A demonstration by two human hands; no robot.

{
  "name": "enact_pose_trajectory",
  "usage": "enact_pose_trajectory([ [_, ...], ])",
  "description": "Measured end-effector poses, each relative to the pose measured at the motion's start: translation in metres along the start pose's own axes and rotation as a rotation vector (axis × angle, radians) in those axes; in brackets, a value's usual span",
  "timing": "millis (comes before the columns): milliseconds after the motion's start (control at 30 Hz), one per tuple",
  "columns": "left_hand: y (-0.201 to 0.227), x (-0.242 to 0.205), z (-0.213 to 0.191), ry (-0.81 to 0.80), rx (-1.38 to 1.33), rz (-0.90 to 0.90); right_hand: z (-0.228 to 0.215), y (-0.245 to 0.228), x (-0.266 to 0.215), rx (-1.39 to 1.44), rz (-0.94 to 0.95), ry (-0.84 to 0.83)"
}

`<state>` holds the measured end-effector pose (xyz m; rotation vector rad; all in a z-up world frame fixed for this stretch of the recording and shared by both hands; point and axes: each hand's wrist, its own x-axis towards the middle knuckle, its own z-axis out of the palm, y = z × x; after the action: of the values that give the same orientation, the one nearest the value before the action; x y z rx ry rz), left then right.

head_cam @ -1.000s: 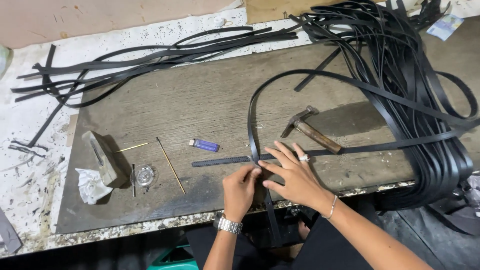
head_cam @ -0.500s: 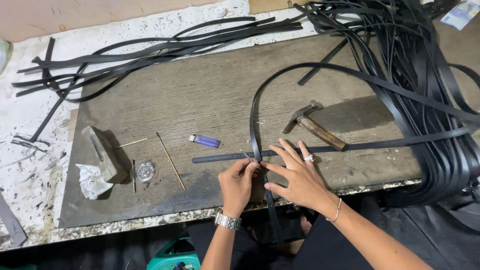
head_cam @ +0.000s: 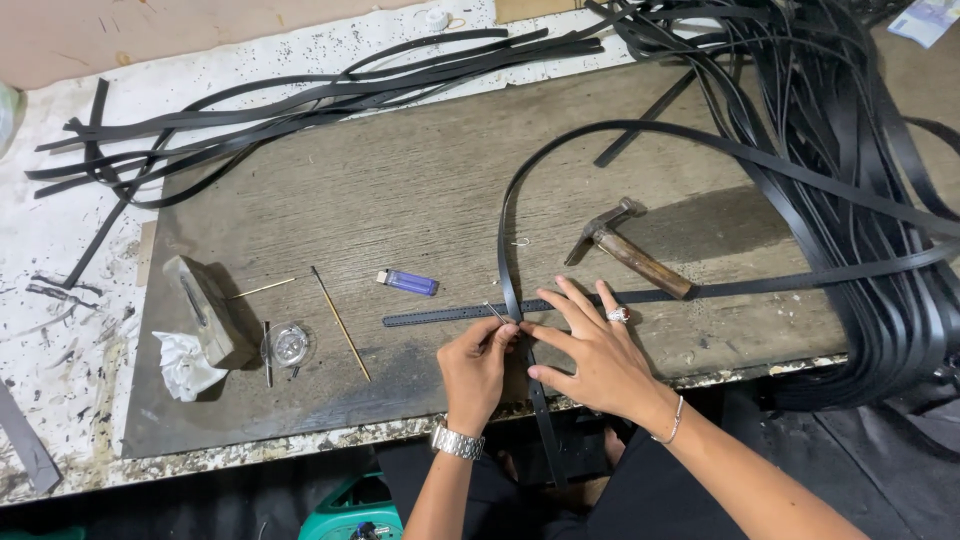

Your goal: Using a hammer and a punch tool to create holes in long leather straps on a workbench.

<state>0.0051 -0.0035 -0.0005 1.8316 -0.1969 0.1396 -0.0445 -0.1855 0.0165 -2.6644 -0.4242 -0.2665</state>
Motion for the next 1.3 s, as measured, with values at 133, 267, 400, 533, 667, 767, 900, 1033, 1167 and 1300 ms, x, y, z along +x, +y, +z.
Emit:
enact_pose_trajectory([
  [133, 0.0, -0.001, 0.001, 0.002, 0.018, 0.014, 0.001, 0.001, 0.0, 0.007, 0.004, -0.004],
  [267, 0.002, -0.003, 0.001, 0.011, 0.033, 0.037, 0.0, 0.0, 0.0, 0.002, -0.003, -0.002],
  [400, -0.002, -0.005, 0.002, 0.005, 0.051, 0.072, 0.0, -0.001, 0.0, 0.019, -0.005, 0.01],
  [533, 0.001, -0.006, 0.002, -0.007, 0.051, 0.093, 0.0, -0.001, 0.001, 0.025, -0.004, 0.014],
  [667, 0.002, -0.006, 0.003, -0.014, 0.095, 0.134, -0.002, -0.002, 0.001, 0.016, -0.002, 0.01],
  [767, 0.001, -0.007, 0.005, -0.018, 0.12, 0.184, 0.0, 0.002, 0.0, 0.007, -0.004, 0.032],
  [900, -0.009, -0.009, 0.006, -0.016, 0.153, 0.238, 0.008, 0.034, 0.004, -0.178, 0.003, 0.343],
  [1033, -0.015, -0.01, 0.008, -0.002, 0.145, 0.262, -0.006, 0.085, 0.0, -0.431, 0.302, 0.371],
  [1167, -0.017, -0.009, 0.008, -0.026, 0.156, 0.291, -0.012, 0.109, 0.001, -0.578, 0.464, 0.059],
  [1300, -0.019, -0.011, 0.007, -0.027, 0.159, 0.3, -0.059, 0.055, 0.018, -0.137, 0.699, -0.114],
])
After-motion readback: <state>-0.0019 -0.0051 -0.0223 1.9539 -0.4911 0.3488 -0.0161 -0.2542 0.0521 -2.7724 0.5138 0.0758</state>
